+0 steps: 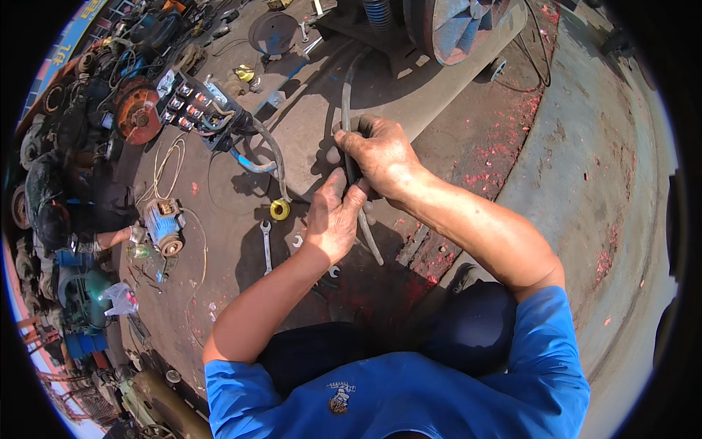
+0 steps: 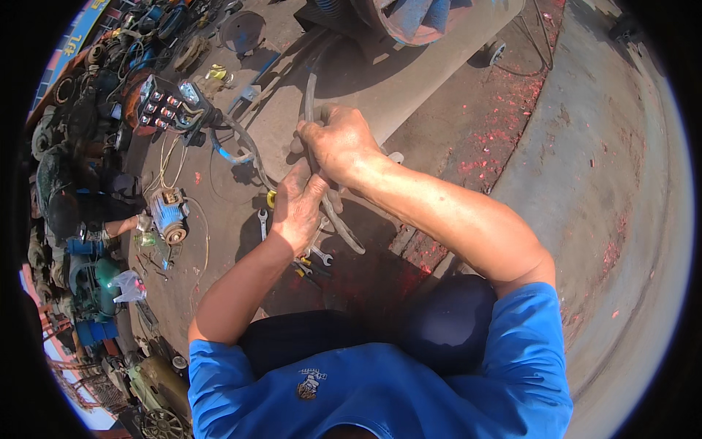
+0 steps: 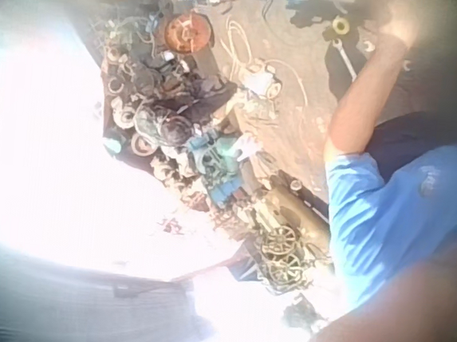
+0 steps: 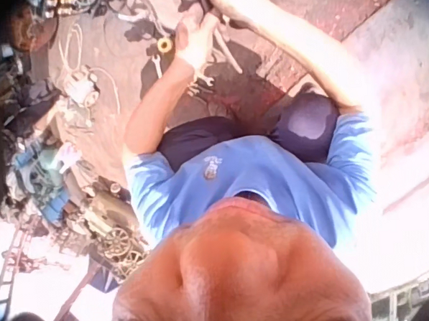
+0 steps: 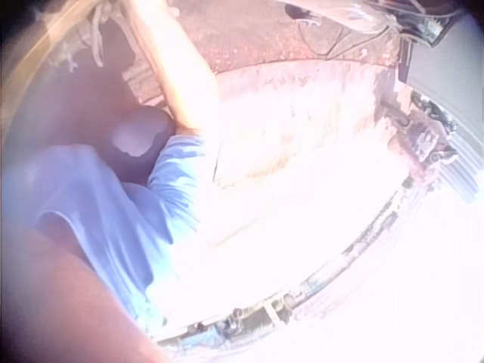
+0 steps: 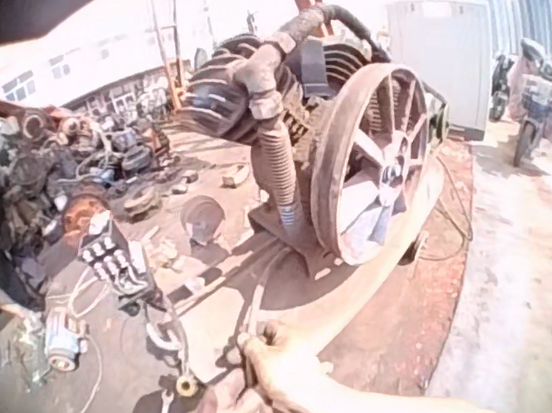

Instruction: The person strips the ends of a black cable and connects them to terminals on a small electrical component using a screwdriver. They tighten the connections and then wrap the cable around a nearby fan blade.

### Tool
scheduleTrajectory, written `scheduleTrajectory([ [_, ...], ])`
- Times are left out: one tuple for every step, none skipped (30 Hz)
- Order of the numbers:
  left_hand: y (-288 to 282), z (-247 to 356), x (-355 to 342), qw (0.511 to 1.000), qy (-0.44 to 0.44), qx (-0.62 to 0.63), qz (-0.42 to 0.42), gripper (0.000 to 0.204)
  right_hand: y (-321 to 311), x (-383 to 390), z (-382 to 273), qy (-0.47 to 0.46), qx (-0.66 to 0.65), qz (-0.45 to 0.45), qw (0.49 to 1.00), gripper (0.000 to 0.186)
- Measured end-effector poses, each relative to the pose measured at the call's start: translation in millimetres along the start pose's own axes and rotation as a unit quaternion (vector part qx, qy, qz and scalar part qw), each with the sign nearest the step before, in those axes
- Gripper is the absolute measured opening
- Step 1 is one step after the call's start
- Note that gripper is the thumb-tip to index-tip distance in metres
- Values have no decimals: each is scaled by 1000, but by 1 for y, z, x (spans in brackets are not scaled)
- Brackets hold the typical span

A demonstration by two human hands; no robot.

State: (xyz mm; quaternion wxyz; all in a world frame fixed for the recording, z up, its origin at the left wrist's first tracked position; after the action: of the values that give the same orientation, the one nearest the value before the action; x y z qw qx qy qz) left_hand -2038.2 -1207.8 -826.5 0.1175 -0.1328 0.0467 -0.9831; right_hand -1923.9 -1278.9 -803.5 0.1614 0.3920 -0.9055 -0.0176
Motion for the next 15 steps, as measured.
scheduleTrajectory([
  [2, 0, 2, 1000, -3, -21, -4, 30, -2, 0, -17, -63, -63, 22, 996, 30],
  [14, -2, 7, 998, 1, -16, -55, 30, -12, -12, -24, -98, -90, 42, 990, 30],
  [27, -5, 14, 994, 5, -11, -107, 29, -20, -23, -30, -133, -117, 63, 982, 29],
  [33, -8, 25, 994, 55, -10, -96, 26, -16, -27, -34, -136, -130, 65, 980, 30],
  [32, -14, 30, 988, 50, -99, -106, 27, -11, -27, -37, -139, -142, 68, 978, 32],
  [27, -21, 32, 985, 28, -127, -111, 28, -5, -25, -35, -146, -123, 76, 979, 32],
  [24, -21, 31, 981, 11, -153, -120, 29, -2, -17, -30, -129, -83, 85, 984, 33],
  [23, -24, 37, 978, 9, -164, -130, 31, 6, -7, -26, -117, -45, 86, 988, 33],
  [22, -29, 46, 975, 7, -175, -140, 32, 12, 1, -23, -105, -7, 88, 991, 33],
  [28, -39, 56, 976, -37, -144, -160, 33, 12, 5, -14, -101, 24, 91, 990, 34],
  [35, -24, 66, 975, -73, -84, -195, 35, 11, 7, -8, -87, 37, 83, 992, 33],
  [32, -29, 72, 977, -97, -80, -175, 36, 7, -1, 3, -72, 21, 94, 993, 30],
  [28, -33, 75, 977, -120, -77, -159, 38, 2, -9, 16, -58, 5, 110, 992, 27],
  [24, -26, 73, 980, -128, 2, -155, 41, -11, -23, 21, -68, -18, 144, 987, 26],
  [18, -15, 70, 985, -89, 6, -147, 46, -25, -36, 14, -103, -86, 167, 977, 23],
])
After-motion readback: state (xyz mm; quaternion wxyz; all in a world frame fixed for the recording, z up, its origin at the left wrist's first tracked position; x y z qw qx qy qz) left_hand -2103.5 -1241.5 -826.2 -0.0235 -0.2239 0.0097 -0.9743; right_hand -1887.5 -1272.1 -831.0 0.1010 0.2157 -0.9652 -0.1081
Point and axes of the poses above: each hand's wrist, its own x-axis away from the middle knuckle, its own y-axis out of the palm, z = x × y, the point moved 6 cm from there along -x, towards the middle knuckle, and after that the axes turned 6 degrees about -z, right-handed, at the moved point
